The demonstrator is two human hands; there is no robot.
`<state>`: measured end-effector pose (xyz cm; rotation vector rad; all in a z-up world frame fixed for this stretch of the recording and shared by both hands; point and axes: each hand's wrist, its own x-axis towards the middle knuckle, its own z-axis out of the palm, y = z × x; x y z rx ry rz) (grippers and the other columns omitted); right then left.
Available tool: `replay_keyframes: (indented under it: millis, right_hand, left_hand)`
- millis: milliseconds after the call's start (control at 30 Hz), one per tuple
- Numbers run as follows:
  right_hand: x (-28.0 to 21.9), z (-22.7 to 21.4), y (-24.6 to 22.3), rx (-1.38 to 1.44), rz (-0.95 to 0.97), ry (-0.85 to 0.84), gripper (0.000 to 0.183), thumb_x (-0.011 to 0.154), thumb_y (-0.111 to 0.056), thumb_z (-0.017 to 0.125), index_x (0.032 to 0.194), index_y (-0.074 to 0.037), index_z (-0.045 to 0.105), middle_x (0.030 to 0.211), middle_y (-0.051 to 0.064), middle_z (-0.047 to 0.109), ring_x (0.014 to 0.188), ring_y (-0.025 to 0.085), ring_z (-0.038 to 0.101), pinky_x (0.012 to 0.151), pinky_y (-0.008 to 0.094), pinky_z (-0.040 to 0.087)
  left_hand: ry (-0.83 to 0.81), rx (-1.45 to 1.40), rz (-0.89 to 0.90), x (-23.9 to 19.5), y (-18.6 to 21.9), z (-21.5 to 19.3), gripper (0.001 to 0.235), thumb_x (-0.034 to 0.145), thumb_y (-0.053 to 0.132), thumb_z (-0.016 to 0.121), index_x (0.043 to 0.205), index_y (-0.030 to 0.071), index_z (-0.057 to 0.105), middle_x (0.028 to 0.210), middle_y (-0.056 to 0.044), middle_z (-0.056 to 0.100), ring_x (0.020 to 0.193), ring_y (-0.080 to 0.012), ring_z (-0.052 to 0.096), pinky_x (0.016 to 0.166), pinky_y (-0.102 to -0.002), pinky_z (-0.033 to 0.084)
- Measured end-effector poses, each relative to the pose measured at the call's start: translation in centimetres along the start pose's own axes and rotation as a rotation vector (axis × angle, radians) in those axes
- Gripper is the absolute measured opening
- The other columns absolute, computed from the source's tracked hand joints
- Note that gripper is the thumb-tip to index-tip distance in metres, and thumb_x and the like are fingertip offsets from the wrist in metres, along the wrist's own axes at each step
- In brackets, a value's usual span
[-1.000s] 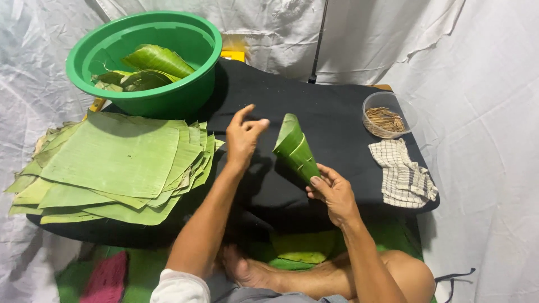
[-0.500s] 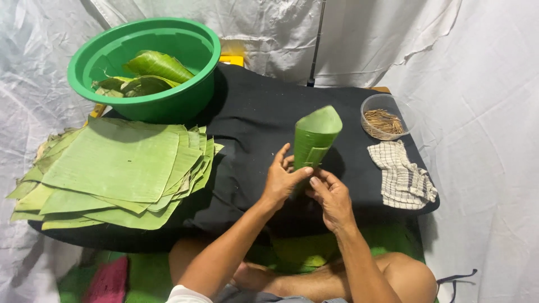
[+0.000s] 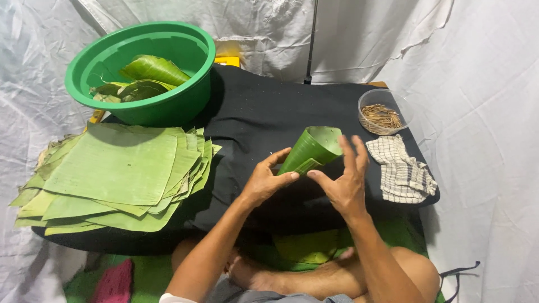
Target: Cleaning banana leaves with a cloth and folding them into cone shapes for food packaging.
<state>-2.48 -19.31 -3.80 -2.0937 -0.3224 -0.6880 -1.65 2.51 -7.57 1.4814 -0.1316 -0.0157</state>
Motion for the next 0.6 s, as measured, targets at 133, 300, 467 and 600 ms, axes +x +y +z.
replay_keyframes:
  millis: [133, 300, 467, 600]
  right_hand:
    - [0.5, -0.4, 1.0, 0.061, -0.113, -0.123, 0.050, 0.073, -0.037, 0.093, 0.111, -0.009, 0.075, 0.136, 0.014, 0.062, 0.135, 0.038, 0.054, 0.117, 0.050, 0.037]
    - [0.2, -0.6, 0.1, 0.121, -0.086, -0.252, 0.029, 0.075, -0.029, 0.093, 0.086, -0.012, 0.073, 0.138, 0.006, 0.064, 0.139, 0.039, 0.051, 0.116, 0.052, 0.038]
    - [0.1, -2.6, 1.0, 0.134, -0.002, -0.241, 0.018, 0.079, -0.026, 0.089, 0.084, -0.014, 0.076, 0.138, 0.008, 0.063, 0.135, 0.037, 0.055, 0.113, 0.052, 0.040]
    - [0.1, -2.0, 2.9, 0.534, 0.590, -0.063, 0.037, 0.092, -0.018, 0.080, 0.123, -0.002, 0.066, 0.110, 0.009, 0.066, 0.099, 0.018, 0.066, 0.091, 0.034, 0.059]
  left_hand:
    - [-0.091, 0.035, -0.010, -0.9, 2.6, -0.3, 0.084, 0.074, 0.013, 0.092, 0.149, 0.011, 0.054, 0.131, -0.023, 0.065, 0.110, -0.0413, 0.068, 0.079, -0.051, 0.063]
    - [-0.141, 0.753, 0.008, -1.6, 4.1, 0.2, 0.102, 0.069, 0.033, 0.091, 0.157, 0.034, 0.040, 0.143, -0.005, 0.061, 0.130, -0.0379, 0.059, 0.108, -0.056, 0.048]
    - [-0.017, 0.678, 0.228, -1.7, 2.1, -0.8, 0.091, 0.067, 0.020, 0.092, 0.150, 0.024, 0.053, 0.128, -0.010, 0.069, 0.119, -0.0386, 0.066, 0.098, -0.055, 0.054]
    - [0.023, 0.619, 0.271, -2.0, 2.4, -0.9, 0.090, 0.066, 0.019, 0.092, 0.148, 0.024, 0.056, 0.129, -0.008, 0.069, 0.121, -0.0358, 0.065, 0.101, -0.052, 0.054]
